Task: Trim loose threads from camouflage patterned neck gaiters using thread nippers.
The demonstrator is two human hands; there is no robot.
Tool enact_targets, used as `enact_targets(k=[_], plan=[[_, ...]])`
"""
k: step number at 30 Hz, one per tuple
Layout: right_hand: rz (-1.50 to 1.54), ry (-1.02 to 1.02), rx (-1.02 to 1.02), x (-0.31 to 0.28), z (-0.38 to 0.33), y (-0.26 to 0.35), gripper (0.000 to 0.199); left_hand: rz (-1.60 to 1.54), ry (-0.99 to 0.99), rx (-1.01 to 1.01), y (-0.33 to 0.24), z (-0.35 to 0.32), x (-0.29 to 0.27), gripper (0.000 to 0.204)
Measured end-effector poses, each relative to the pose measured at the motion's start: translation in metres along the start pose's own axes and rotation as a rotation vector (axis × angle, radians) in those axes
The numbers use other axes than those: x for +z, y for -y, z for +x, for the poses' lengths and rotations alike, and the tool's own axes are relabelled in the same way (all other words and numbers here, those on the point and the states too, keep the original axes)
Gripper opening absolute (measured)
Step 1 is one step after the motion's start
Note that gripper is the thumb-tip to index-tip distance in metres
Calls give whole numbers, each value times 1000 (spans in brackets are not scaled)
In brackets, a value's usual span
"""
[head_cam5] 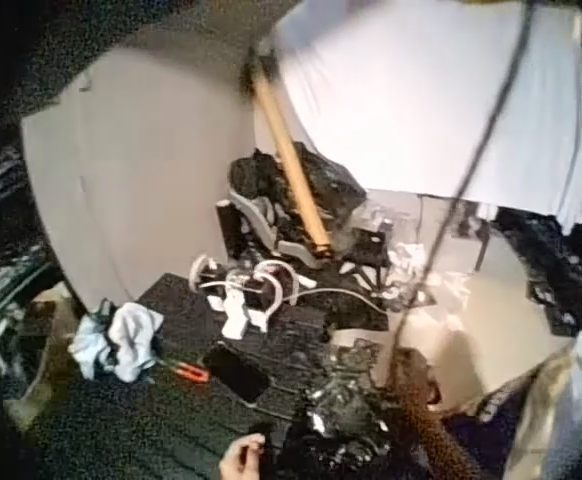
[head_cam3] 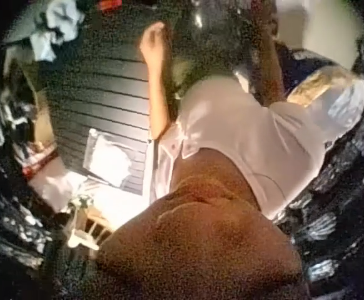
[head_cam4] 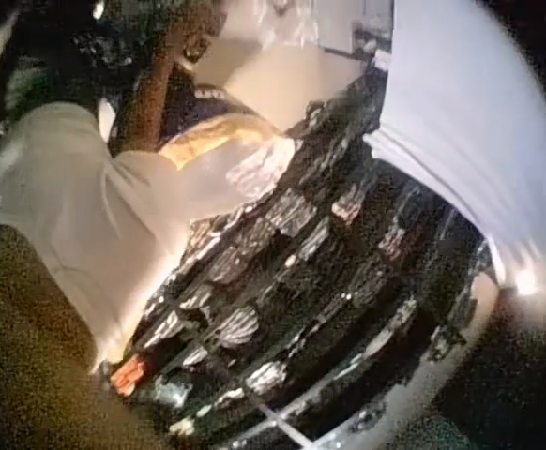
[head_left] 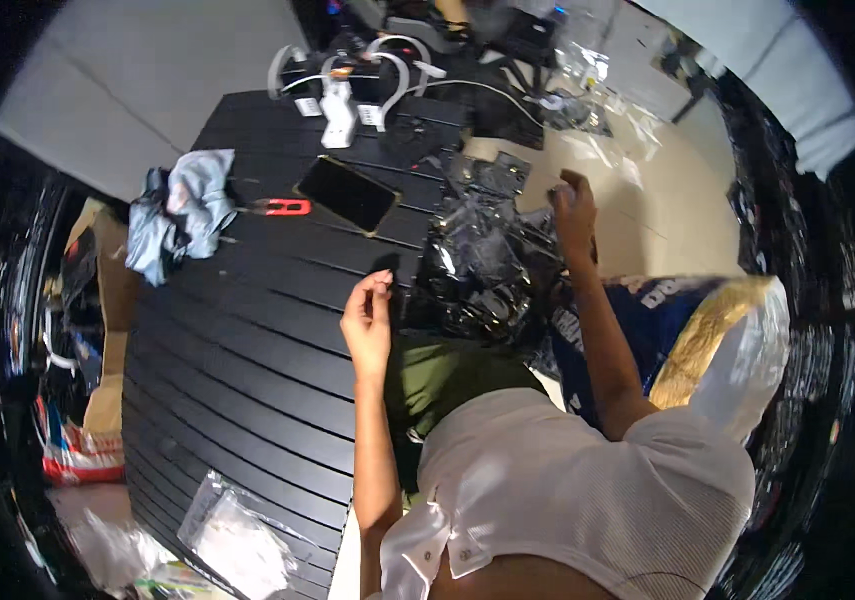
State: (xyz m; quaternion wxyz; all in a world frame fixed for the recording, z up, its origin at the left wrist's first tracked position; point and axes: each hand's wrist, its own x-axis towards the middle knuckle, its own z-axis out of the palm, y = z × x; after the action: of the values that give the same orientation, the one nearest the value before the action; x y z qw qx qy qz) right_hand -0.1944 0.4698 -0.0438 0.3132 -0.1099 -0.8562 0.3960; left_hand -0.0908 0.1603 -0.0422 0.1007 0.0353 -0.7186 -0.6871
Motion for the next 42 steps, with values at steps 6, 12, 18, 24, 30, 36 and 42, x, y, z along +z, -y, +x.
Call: enact_targets(k=[6,12,18,24,30,36,42], plan=[[543,401,-490,84,-37,184,8,11,-193,30,-2,18,-40,16],[632,704,-750,229,-93,269,17,-84,-481,-6,2,0,-110,17],[646,445,-944,305,-93,349,26,-210,-444,11,3,-7,-116,18],[893,753,-262,385,-46,406,44,-223,-392,22,-2,-1,-108,21],[260,933,-682,393,-45,438,26,-193,-447,18,2,-9,-118,19],[765,1230,-433,357,-13,476,14,-174,-435,51,5,-9,-120,19],[440,583,-1139,309,38,538,20,-156,-393,41,1,-8,-121,19]])
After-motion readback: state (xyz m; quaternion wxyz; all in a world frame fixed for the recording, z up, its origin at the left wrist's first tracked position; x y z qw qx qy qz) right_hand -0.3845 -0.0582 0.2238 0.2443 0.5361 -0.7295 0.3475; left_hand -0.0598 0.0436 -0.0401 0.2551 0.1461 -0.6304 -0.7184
